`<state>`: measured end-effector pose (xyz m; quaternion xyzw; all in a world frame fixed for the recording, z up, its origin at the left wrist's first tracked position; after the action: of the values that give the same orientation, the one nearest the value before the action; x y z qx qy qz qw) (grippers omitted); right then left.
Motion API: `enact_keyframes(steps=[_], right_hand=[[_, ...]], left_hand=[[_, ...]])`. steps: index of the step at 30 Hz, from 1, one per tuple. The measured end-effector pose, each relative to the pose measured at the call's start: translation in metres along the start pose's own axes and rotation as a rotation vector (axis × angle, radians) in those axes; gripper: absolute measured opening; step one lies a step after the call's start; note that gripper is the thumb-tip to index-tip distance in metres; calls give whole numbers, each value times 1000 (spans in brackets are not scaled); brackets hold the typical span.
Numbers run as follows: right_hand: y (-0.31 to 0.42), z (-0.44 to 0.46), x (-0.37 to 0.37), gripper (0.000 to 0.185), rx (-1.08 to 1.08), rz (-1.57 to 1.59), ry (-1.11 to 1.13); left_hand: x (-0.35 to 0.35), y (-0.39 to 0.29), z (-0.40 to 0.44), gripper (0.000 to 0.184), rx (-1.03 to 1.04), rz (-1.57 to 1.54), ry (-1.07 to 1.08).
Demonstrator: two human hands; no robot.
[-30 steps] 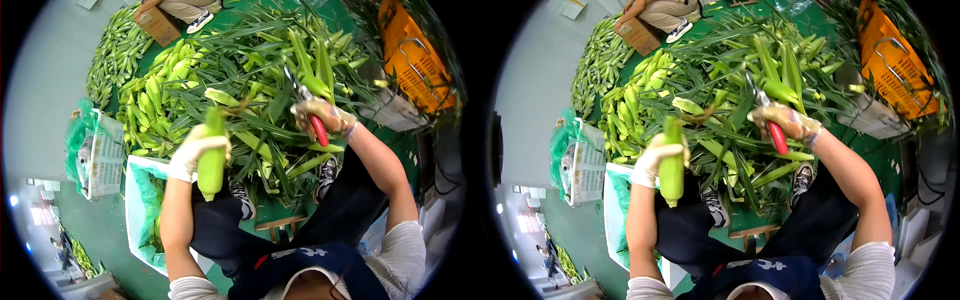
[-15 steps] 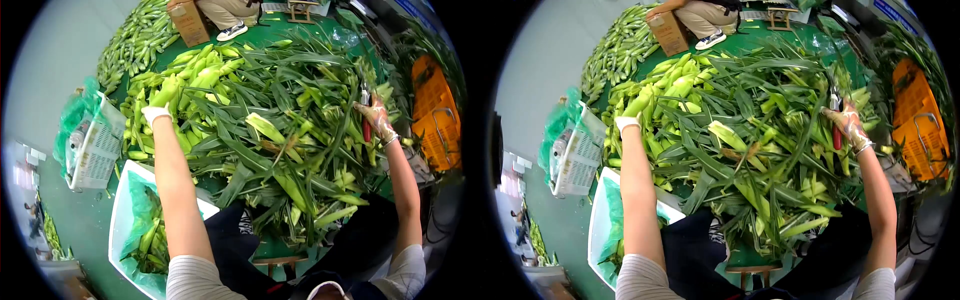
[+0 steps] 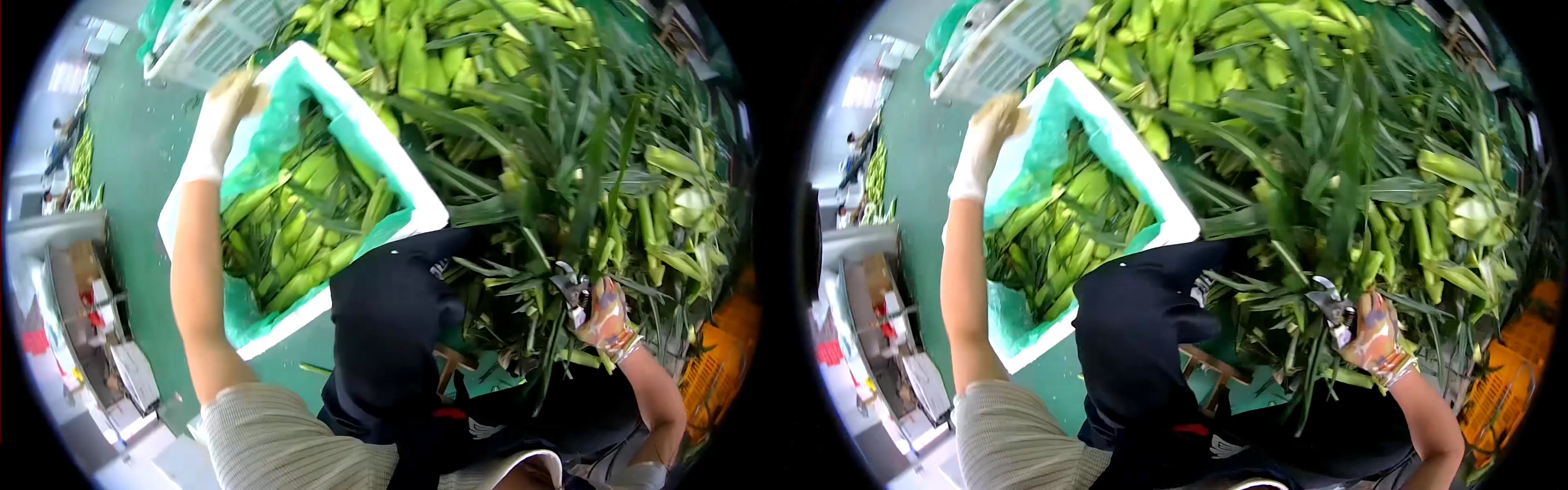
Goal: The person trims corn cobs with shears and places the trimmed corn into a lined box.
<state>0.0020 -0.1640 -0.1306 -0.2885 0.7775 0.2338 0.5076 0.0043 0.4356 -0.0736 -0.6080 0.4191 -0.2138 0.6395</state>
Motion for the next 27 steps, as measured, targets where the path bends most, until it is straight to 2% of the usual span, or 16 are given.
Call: enact_keyframes(steps=[3,5,6,7,8,9,10,12,14,15,16,17,18,22,23,27], right_hand=[[-35,10,80,50,-17,379,-2],[-22,15,68,66,-348,36,-96],[-49,24,110,72,-126,411,76],[-54,27,121,80,-33,188,202],[-60,29,132,88,27,-47,347],[-87,15,169,89,106,295,299],[-115,0,207,91,170,639,237],[-113,4,190,89,205,628,195],[-44,14,90,85,138,-92,252],[-46,6,83,86,205,-188,293],[-48,-1,76,88,269,-286,341],[-18,3,23,89,267,-435,412],[-8,8,-8,97,369,-346,557],[-14,-18,-74,103,449,-284,358],[-13,-28,-88,98,363,-305,154],[-16,-66,-134,78,412,-158,-202]], left_hand=[[-94,108,-84,25,-238,217,8],[-94,147,-147,26,-471,250,-41],[-103,203,-164,25,-668,294,-67],[-76,254,-151,21,-307,525,216],[-25,230,-129,18,-209,622,199],[13,231,-104,21,-10,486,228],[42,245,-82,22,-95,390,139],[99,258,-35,37,-21,616,78],[142,312,8,50,-57,900,5],[161,344,31,56,-64,1108,1],[164,370,44,60,-384,1139,103],[167,369,44,60,-372,1136,112],[158,370,40,58,-423,889,40],[126,267,-7,31,-328,332,94],[111,239,-39,30,-552,-266,-139],[65,235,-68,38,-493,-517,-122]])
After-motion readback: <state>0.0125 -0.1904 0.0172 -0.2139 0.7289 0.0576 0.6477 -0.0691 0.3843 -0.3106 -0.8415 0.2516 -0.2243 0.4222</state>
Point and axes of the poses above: each hand's wrist, its own z-axis towards the middle knuckle, its own x-axis out of the palm, y = z × x, the point moved 8 cm from there along z, towards the middle knuckle, and after that the axes turned 4 degrees about -z, right-handed, at the moved point
